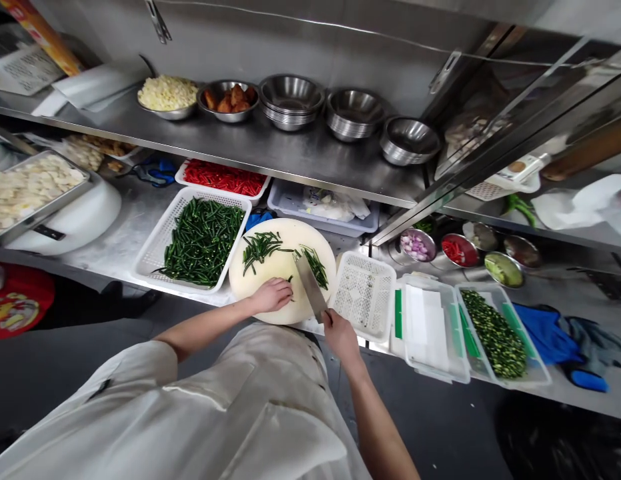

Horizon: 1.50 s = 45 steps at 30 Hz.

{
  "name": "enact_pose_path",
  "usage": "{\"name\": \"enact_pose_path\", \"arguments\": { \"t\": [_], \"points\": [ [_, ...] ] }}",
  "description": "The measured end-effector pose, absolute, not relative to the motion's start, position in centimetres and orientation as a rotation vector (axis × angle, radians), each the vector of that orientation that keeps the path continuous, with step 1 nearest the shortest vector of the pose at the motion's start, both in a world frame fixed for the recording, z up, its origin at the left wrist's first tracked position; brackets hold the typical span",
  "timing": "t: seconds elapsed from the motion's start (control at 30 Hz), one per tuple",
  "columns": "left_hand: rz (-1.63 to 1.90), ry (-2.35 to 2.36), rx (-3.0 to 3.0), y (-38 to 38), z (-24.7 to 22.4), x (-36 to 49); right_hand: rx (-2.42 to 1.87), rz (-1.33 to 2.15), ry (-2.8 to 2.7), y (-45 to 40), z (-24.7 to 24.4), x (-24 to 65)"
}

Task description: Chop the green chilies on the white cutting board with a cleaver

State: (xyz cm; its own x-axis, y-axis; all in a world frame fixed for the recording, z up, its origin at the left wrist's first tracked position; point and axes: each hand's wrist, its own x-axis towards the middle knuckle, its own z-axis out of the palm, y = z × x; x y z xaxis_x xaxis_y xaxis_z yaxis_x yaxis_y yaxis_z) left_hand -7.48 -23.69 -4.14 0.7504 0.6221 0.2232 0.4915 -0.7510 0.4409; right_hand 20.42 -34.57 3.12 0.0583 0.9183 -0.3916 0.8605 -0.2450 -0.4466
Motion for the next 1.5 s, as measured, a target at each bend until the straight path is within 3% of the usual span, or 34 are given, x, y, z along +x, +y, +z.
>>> {"name": "enact_pose_path", "arguments": {
  "t": [0.33, 0.63, 0.87, 1.1, 1.3, 1.5],
  "points": [
    [0.568, 1.324, 2.488, -21.9, -3.6, -7.8, -2.216, 0.910, -1.879, -35.4, 2.9, 19.7],
    [0.470, 0.868, 2.583, -21.6, -4.9, -4.6, -2.243, 0.895, -1.998, -35.6, 4.2, 19.0],
    [0.547, 0.765, 2.498, -22.1, -5.1, -5.0, -2.112, 0.968, -2.014, -36.7, 4.5, 21.4],
    [0.543, 0.694, 2.523, -21.2, -5.1, -5.0, -2.285, 0.929, -1.769, -30.7, 2.1, 15.5],
    [0.536, 0.548, 2.600, -21.1, -4.7, -6.1, -2.158, 1.020, -1.655, -28.6, 2.2, 15.6],
    [0.683, 1.008, 2.519, -18.3, -4.1, -8.4, -2.056, 0.936, -1.665, -33.4, 2.8, 18.7]
  ]
}}
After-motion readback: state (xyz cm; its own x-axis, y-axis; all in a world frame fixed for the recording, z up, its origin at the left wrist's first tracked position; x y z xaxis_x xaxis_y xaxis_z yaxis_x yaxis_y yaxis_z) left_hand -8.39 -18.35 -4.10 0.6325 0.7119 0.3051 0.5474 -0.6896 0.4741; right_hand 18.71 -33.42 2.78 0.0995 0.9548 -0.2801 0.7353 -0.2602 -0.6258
